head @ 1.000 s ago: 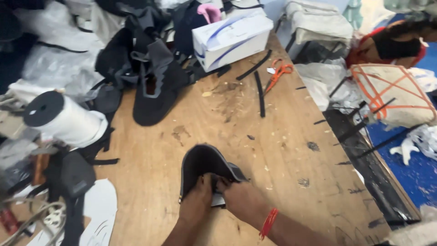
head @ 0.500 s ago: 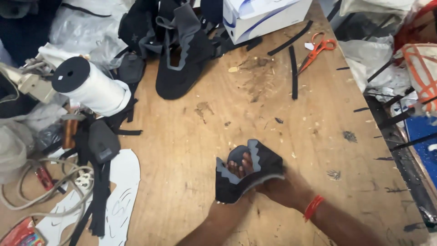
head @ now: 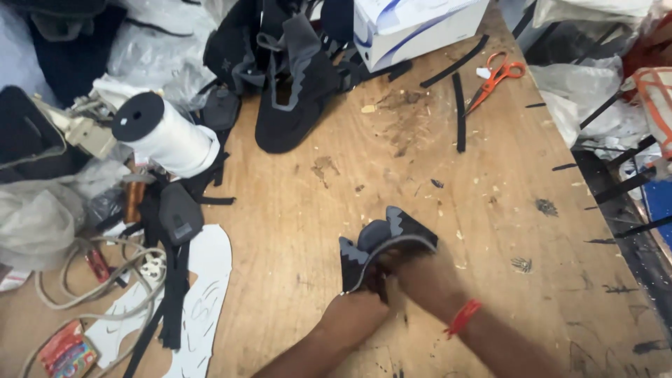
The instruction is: The person handles a black fabric shoe upper on a wooden workbench, flexing it and working it inside out and back with both hands, then sets it aside and picks up another upper to repeat the same handling. Scissors, thread spools, and paper patterns lie on the bench around the work.
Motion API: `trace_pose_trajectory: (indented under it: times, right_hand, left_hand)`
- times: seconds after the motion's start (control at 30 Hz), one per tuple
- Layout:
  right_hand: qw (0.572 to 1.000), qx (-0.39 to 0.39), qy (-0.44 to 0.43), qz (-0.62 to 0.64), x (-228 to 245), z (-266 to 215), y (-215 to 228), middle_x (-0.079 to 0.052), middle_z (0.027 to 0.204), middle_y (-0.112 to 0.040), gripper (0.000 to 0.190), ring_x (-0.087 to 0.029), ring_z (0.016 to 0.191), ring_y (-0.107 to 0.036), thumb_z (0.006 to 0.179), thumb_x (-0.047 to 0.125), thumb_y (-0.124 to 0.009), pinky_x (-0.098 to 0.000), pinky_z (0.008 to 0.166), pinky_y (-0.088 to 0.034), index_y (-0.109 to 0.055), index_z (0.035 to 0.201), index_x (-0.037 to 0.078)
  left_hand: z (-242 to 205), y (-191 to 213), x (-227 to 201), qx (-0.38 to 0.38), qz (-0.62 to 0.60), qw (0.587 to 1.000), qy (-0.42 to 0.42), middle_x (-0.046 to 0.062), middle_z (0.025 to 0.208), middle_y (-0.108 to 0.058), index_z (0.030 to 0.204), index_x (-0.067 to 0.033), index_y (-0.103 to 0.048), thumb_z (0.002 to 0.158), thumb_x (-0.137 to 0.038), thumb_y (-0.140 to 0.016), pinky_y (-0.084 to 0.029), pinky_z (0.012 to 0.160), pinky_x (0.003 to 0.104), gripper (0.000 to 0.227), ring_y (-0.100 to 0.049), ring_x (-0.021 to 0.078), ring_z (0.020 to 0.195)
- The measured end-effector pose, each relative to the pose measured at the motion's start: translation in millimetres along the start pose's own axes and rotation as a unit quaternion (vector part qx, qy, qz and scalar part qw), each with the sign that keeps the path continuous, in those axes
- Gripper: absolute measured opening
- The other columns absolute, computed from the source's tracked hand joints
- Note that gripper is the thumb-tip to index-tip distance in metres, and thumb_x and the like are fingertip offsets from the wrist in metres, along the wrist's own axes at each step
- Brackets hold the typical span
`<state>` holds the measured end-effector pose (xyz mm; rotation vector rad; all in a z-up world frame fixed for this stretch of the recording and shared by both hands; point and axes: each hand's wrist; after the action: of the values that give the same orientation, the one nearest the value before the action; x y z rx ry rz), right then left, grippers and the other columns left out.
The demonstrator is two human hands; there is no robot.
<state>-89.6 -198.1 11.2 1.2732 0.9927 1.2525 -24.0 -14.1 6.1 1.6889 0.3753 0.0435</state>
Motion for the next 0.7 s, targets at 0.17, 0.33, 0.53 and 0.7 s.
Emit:
trace_pose_trajectory:
  times: [0.17, 0.33, 0.53, 0.7]
  right_hand:
    - [0.998, -0.050, -0.038, -0.030, 2.2, -11.0, -21.3, -0.009, 0.105, -0.075, 0.037, -0.025, 0.092, -0.072, 0.080, 0.015, -0.059, -0.0430, 0.069, -0.059, -0.071, 0.115, 0.011]
    - [0.988, -0.047, -0.099, 0.110, -4.4, -19.0, -6.3, -0.004, 0.120, -0.073, 0.040, -0.025, 0.106, -0.070, 0.081, 0.009, -0.057, -0.0405, 0.083, -0.059, -0.073, 0.117, 0.019]
    - [0.990, -0.081, -0.037, 0.107, -14.4, -34.8, -11.3, -0.011, 0.113, -0.071, 0.037, -0.035, 0.101, -0.067, 0.081, 0.006, -0.059, -0.0481, 0.081, -0.056, -0.073, 0.114, 0.015]
    - [0.979, -0.012, -0.113, 0.169, 5.5, -12.7, 34.8, -0.010, 0.111, -0.072, 0.031, -0.032, 0.103, -0.067, 0.088, 0.011, -0.059, -0.0461, 0.085, -0.055, -0.075, 0.113, 0.019]
  left_hand:
    - [9.6, 5.7, -7.6, 0.012, -0.015, 0.999, -0.031, 0.017, 0.083, -0.074, 0.090, -0.0019, -0.077, 0.081, -0.002, -0.064, -0.060, 0.061, 0.044, 0.016, -0.074, 0.0323, 0.078]
    - [6.8, 2.3, 3.2, -0.014, 0.017, 0.999, -0.045, 0.016, 0.084, -0.075, 0.095, 0.0002, -0.076, 0.083, -0.003, -0.064, -0.061, 0.062, 0.041, 0.017, -0.075, 0.0301, 0.079]
    - [8.8, 4.9, 7.0, 0.013, 0.023, 0.998, -0.053, 0.018, 0.092, -0.074, 0.114, 0.0055, -0.067, 0.086, -0.003, -0.060, -0.061, 0.069, 0.042, 0.031, -0.074, 0.0312, 0.086]
    - [14.9, -55.8, 27.2, -0.248, 0.124, 0.956, -0.098, 0.034, 0.111, -0.075, 0.124, 0.0119, -0.059, 0.082, -0.008, -0.059, -0.060, 0.073, 0.040, 0.047, -0.074, 0.0358, 0.098]
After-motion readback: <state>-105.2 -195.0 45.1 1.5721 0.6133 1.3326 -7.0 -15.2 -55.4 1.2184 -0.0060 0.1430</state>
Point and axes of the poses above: each hand's wrist, its own z-axis towards the middle knuckle, its own y-axis out of the back of the hand, x = y × z
